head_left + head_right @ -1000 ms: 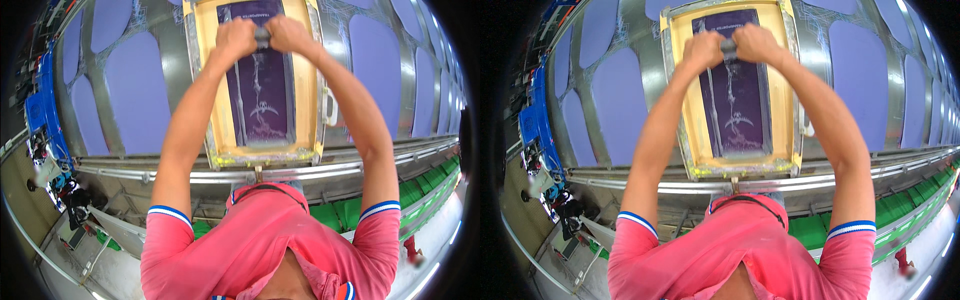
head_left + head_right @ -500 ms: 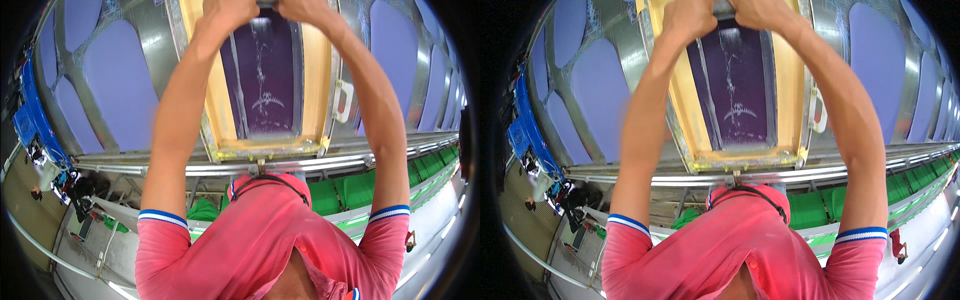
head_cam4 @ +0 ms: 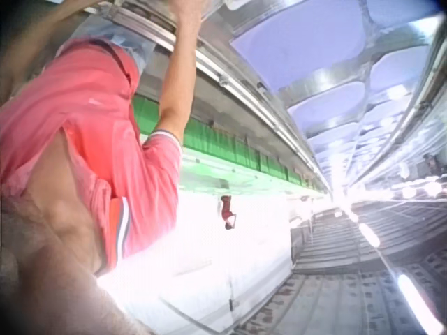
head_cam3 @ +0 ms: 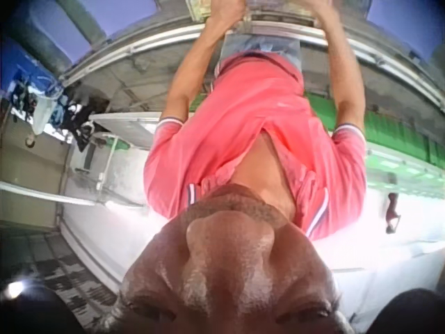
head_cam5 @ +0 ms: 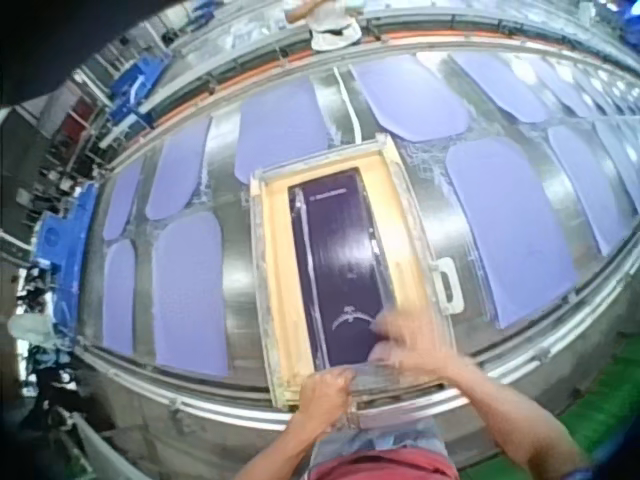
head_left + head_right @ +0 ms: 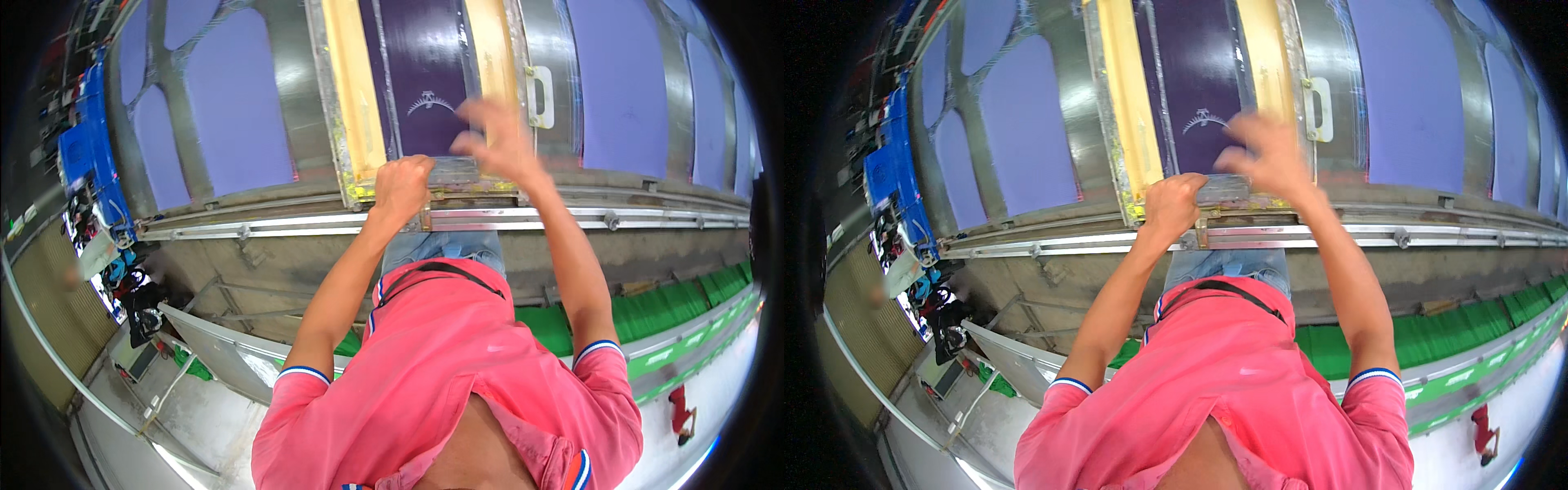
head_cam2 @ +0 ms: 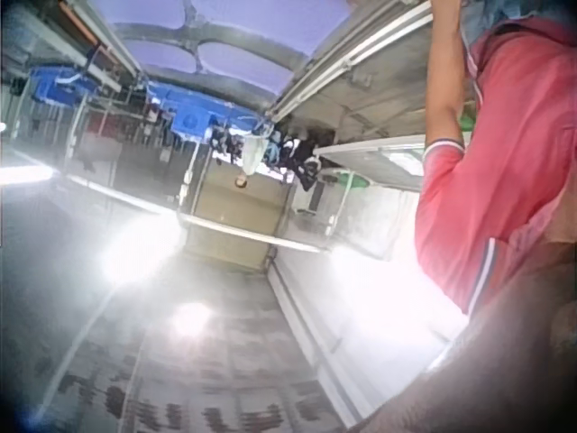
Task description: The person performs screen printing by repeatedly pulling a squeegee across a screen frame to transfer ink onto a purple substrate. Another person pours additional ink into the screen, and the wearer continues the squeegee strokes to spread the ink evenly.
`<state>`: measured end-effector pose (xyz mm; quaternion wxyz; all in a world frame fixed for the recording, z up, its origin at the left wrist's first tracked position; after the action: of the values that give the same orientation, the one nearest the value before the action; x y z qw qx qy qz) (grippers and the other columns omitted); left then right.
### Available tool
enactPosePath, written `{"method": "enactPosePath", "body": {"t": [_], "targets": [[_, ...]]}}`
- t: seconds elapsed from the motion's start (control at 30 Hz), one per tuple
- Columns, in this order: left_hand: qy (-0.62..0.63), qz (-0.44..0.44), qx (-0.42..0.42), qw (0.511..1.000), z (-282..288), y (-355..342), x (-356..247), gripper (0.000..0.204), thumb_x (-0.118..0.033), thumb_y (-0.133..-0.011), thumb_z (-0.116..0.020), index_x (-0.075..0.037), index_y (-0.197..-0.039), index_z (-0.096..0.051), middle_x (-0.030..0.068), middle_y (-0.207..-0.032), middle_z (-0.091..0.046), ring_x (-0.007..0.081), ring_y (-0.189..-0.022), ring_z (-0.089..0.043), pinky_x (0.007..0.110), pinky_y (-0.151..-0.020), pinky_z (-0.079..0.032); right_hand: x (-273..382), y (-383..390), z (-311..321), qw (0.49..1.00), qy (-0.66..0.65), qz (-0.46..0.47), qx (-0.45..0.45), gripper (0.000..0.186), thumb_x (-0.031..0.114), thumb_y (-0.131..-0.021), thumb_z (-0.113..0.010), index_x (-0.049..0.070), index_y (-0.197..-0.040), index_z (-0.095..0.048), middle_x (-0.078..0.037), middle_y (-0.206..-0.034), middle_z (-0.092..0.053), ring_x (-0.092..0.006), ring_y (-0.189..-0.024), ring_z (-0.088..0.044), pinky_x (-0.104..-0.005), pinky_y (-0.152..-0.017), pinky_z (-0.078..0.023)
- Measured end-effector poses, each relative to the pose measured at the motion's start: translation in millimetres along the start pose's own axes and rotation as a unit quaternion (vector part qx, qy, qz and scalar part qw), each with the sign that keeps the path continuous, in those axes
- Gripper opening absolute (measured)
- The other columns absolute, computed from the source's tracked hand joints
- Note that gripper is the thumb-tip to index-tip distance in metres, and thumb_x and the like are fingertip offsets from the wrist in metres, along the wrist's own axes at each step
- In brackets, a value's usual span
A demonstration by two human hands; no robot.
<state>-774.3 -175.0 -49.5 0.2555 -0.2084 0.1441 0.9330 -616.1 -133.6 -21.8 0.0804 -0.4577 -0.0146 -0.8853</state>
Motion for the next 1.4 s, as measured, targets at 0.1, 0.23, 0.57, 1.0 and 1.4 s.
{"method": "enactPosePath", "body": {"t": [0.1, 0.23, 0.57, 1.0, 1.4], "targets": [[-0.02, -0.004, 0.013, 1.0, -7, 2, 0, 0.029, -0.001, -0.067, -0.063, -0.007, -0.094, -0.073, 0.0137, -0.093, -0.072, 0.0323, -0.083, -0.07, 0.044, -0.07, -0.056, -93, -5, 89, 0.889, 0.306, -0.192, -0.28, 0.044, 0.043, -0.086, -0.069, 0.007, -0.111, -0.069, -0.025, -0.124, -0.059, -0.0406, -0.117, -0.054, -0.0498, -0.089, -0.048], [-0.03, -0.02, -0.001, 0.999, -7, -1, -5, 0.024, -0.002, -0.066, -0.065, -0.006, -0.089, -0.071, 0.0132, -0.089, -0.071, 0.0322, -0.083, -0.07, 0.044, -0.069, -0.057, -184, -7, 101, 0.919, 0.162, -0.263, -0.244, 0.048, 0.04, -0.096, -0.053, -0.005, -0.086, -0.068, -0.029, -0.092, -0.066, -0.0475, -0.089, -0.062, -0.0526, -0.078, -0.046], [0.066, -0.034, -0.087, 0.993, 88, 65, 55, 0.031, 0.0, -0.065, -0.065, -0.004, -0.095, -0.07, 0.0126, -0.099, -0.072, 0.0309, -0.095, -0.069, 0.041, -0.079, -0.056, -23, -47, 83, 0.921, -0.013, -0.197, -0.337, 0.045, 0.036, -0.097, -0.062, 0.0, -0.069, -0.061, 0.002, -0.058, -0.043, -0.0106, -0.057, -0.037, -0.0331, -0.052, -0.032], [0.039, 0.041, -0.041, 0.998, 188, 156, 316, 0.038, 0.002, -0.07, -0.058, -0.007, -0.103, -0.074, 0.012, -0.102, -0.073, 0.0328, -0.092, -0.069, 0.044, -0.078, -0.055, 31, -117, -204, 0.908, -0.081, -0.27, -0.309, 0.045, 0.029, -0.092, -0.061, -0.007, -0.067, -0.051, -0.008, -0.055, -0.04, -0.0159, -0.058, -0.036, -0.0398, -0.055, -0.033], [-0.025, -0.063, -0.168, 0.983, 152, 188, 309, 0.027, -0.003, -0.071, -0.061, -0.004, -0.097, -0.067, 0.0116, -0.1, -0.07, 0.0296, -0.094, -0.068, 0.041, -0.078, -0.053, 45, -129, -209, 0.902, 0.084, -0.33, -0.264, 0.044, 0.036, -0.092, -0.056, -0.007, -0.087, -0.066, -0.023, -0.074, -0.06, -0.0357, -0.069, -0.059, -0.0466, -0.072, -0.045]]}}
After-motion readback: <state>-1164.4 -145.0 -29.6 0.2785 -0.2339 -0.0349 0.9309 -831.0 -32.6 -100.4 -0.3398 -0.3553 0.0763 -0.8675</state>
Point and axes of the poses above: each hand's wrist, its own y-axis away from the middle knuckle, its own z-axis out of the back of the hand, x = y × z, the point moved 10 cm from there along -y, towards the middle knuckle
